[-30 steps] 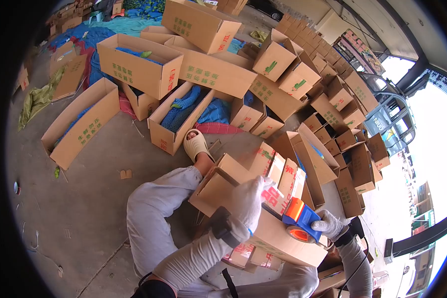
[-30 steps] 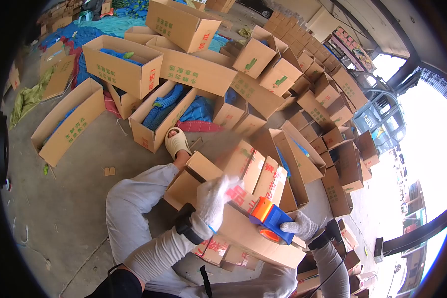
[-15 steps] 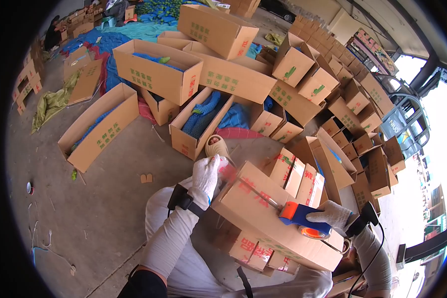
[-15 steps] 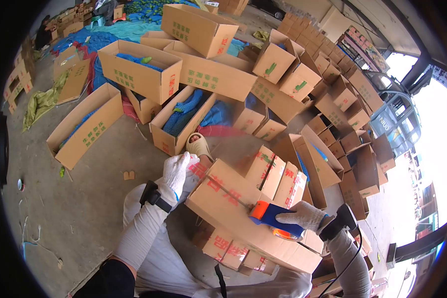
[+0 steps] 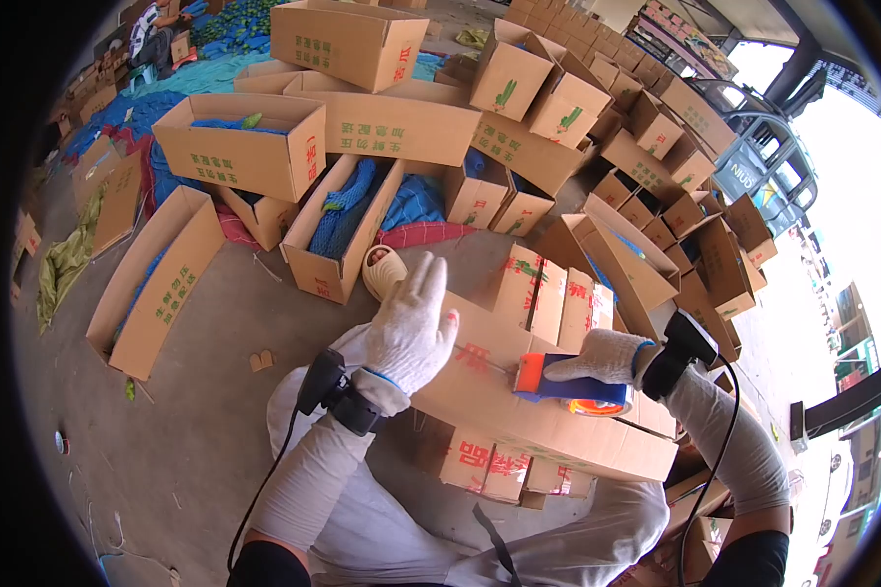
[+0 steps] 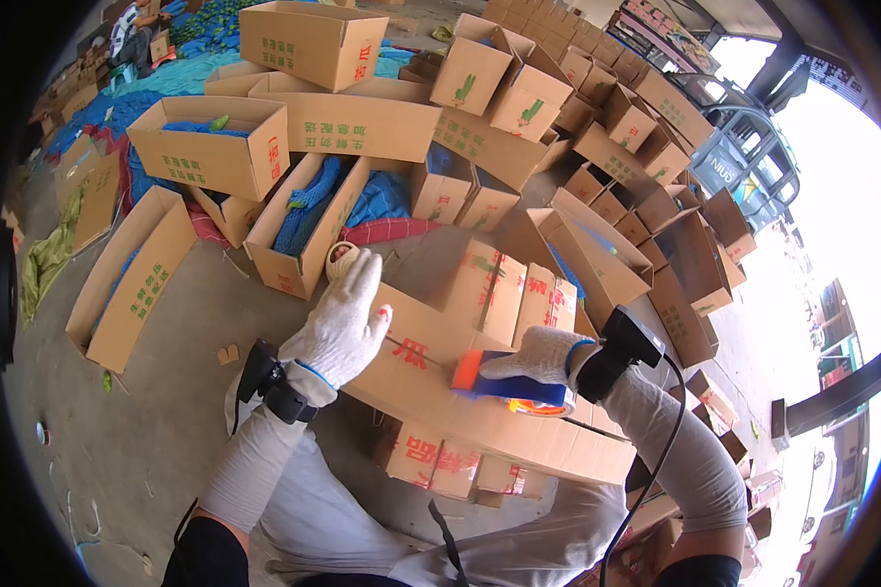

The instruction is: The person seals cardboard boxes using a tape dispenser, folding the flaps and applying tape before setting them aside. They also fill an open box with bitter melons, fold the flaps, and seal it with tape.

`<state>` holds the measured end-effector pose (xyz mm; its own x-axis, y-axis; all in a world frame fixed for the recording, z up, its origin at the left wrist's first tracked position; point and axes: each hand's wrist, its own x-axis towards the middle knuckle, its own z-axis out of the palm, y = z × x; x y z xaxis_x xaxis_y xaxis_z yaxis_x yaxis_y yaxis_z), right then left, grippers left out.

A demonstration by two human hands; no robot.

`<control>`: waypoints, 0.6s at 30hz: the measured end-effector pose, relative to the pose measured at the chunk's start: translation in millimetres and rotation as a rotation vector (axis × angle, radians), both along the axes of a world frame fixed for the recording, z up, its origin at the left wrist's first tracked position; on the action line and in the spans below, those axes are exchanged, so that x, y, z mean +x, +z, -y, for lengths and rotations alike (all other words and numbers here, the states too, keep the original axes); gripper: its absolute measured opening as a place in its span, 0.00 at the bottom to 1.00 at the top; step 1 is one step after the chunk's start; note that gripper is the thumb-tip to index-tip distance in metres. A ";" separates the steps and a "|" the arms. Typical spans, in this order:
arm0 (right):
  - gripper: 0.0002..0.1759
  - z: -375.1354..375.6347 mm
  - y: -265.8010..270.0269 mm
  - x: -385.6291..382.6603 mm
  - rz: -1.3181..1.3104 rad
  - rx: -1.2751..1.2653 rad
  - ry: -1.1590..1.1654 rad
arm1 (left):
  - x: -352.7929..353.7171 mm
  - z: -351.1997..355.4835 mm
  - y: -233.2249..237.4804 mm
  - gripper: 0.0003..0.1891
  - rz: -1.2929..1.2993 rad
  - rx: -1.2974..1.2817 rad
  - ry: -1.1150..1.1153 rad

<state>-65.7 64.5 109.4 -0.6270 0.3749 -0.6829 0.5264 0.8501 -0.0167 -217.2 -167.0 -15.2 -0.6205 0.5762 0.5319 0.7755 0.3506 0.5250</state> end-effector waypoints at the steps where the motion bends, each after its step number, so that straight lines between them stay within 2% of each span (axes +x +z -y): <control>1: 0.45 -7.4 -3.5 0.6 -0.012 -0.001 0.004 | 21.5 -20.3 31.0 0.34 -0.110 -0.098 -0.129; 2: 0.47 -17.0 -9.3 1.8 -0.046 -0.062 0.097 | 46.9 -45.7 19.6 0.33 -0.071 -0.043 -0.212; 3: 0.49 -14.1 -8.2 2.9 -0.047 -0.006 0.049 | 57.4 -65.3 16.1 0.31 -0.008 -0.217 -0.277; 5: 0.50 -9.9 -7.8 10.0 -0.081 0.054 0.080 | 64.7 -79.9 -1.6 0.30 -0.192 -0.267 -0.103; 6: 0.50 -11.7 -4.4 14.1 -0.093 0.006 0.064 | 65.7 -81.1 -5.3 0.30 -0.166 -0.302 -0.153; 7: 0.50 -12.0 3.1 19.9 -0.101 -0.051 0.041 | 67.3 -81.3 -4.3 0.30 -0.211 -0.310 -0.158; 8: 0.49 -12.2 13.1 27.2 -0.011 -0.164 -0.162 | 68.8 -79.6 0.2 0.30 -0.211 -0.371 -0.178; 9: 0.47 -26.7 11.1 42.3 0.035 -0.122 -0.161 | 67.2 -83.1 6.6 0.30 -0.217 -0.414 -0.187; 11: 0.47 -70.0 6.4 102.4 0.046 -0.056 -0.125 | 67.6 -83.6 3.8 0.31 -0.244 -0.473 -0.192; 13: 0.46 -111.9 13.2 170.5 0.201 -0.009 -0.295 | 69.0 -86.7 6.1 0.31 -0.243 -0.564 -0.194; 15: 0.42 -143.7 7.9 239.1 0.173 -0.006 -0.400 | 71.6 -90.4 8.6 0.32 -0.282 -0.609 -0.179; 17: 0.36 -169.6 -2.1 289.1 0.123 -0.118 -0.402 | 73.6 -93.2 9.5 0.32 -0.299 -0.637 -0.178; 18: 0.33 -193.3 -22.6 330.7 -0.029 -0.216 -0.345 | 72.8 -91.8 9.9 0.31 -0.284 -0.646 -0.198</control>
<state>264.9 257.8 86.8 -0.5095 0.4160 -0.7532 0.7768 0.5989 -0.1946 -144.4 -75.2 -5.3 -0.3613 0.9163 0.1726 0.9318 0.3617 0.0305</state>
